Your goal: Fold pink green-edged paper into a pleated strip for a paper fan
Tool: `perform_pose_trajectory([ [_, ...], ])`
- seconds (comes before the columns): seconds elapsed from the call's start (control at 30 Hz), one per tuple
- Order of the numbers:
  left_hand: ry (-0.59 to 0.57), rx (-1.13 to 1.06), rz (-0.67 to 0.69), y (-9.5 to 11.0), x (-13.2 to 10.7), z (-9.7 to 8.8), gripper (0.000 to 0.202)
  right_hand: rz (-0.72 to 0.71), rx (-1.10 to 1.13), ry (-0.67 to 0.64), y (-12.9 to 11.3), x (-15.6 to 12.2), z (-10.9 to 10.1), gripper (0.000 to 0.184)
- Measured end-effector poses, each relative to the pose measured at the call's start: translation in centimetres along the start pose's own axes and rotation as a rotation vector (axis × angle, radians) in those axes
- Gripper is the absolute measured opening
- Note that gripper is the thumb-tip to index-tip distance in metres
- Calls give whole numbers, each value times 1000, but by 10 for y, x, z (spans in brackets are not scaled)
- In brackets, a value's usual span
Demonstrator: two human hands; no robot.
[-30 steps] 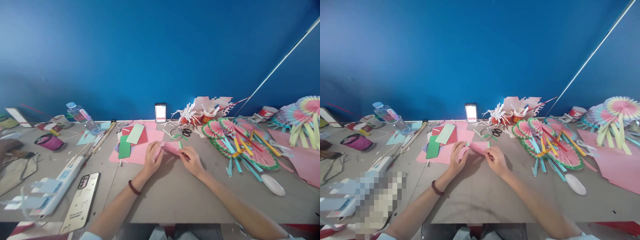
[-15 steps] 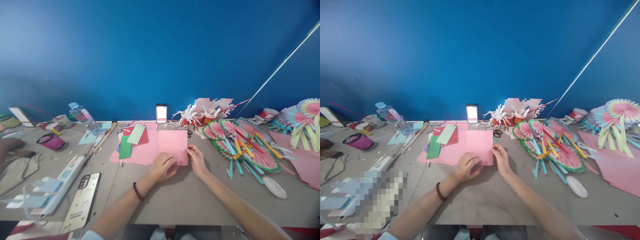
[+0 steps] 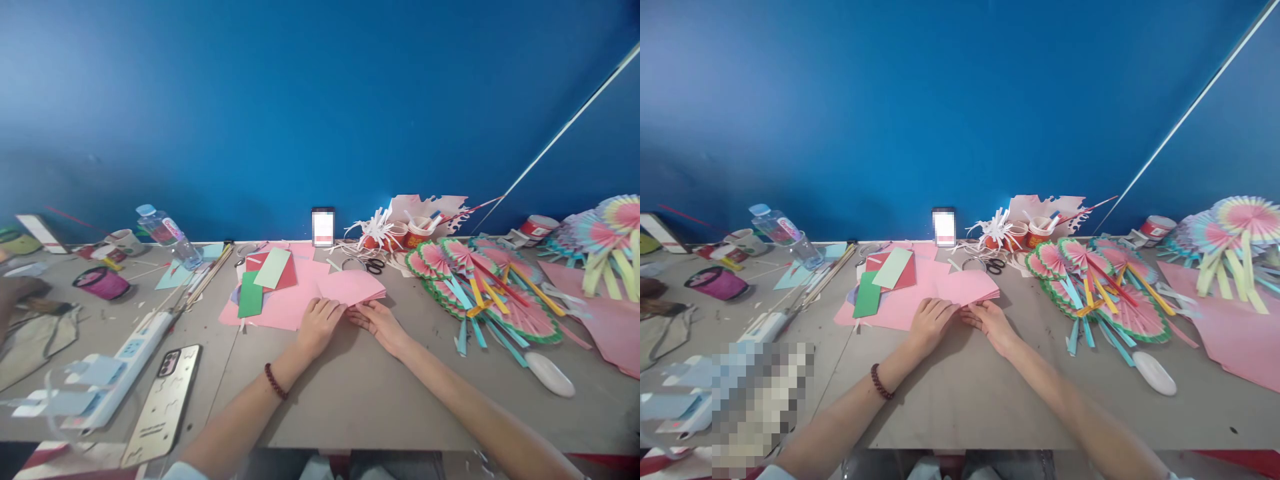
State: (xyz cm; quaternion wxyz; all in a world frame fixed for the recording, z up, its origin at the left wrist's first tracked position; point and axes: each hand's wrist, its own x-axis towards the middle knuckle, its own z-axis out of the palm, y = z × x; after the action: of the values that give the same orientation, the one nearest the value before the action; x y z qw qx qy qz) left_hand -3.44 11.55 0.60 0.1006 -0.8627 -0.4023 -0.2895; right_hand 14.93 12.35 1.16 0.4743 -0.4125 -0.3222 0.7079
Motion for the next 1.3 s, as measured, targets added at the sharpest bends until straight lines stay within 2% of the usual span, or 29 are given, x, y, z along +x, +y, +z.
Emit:
perform_pose_trajectory([
  [0.23, -38, 11, -20, -4, 2, 1, 24, -78, -274, -42, 3, -2, 5, 37],
  [0.37, -45, 49, -85, -8, 5, 5, 31, -157, -448, -85, 7, -5, 8, 34],
  [0.43, -78, 58, -93, -13, 6, 6, 26, -212, -547, -87, 7, -6, 6, 30],
  [0.5, -108, 58, -80, -18, 6, 8, 18, -342, -693, -58, 6, -6, 2, 23],
  [0.63, -130, 75, -35, -22, 4, 9, 8, -759, -1030, 33, 1, 0, -11, 15],
  [0.7, -146, 98, -23, -22, 3, 8, 8, -848, -1209, 61, -2, 3, -19, 20],
  [0.83, -196, 109, -57, -20, 4, 4, 11, -780, -1520, 119, -6, 7, -27, 23],
  [0.93, -220, 98, -111, -19, 4, 1, 11, -765, -1598, 78, -8, 8, -31, 20],
  [1.1, -259, 17, -153, -22, 4, 0, 16, -737, -1498, 1, -11, 17, -41, 19],
  [1.3, -234, -259, -278, -31, 3, 1, 17, -593, -1260, -97, -24, 22, -47, 20],
])
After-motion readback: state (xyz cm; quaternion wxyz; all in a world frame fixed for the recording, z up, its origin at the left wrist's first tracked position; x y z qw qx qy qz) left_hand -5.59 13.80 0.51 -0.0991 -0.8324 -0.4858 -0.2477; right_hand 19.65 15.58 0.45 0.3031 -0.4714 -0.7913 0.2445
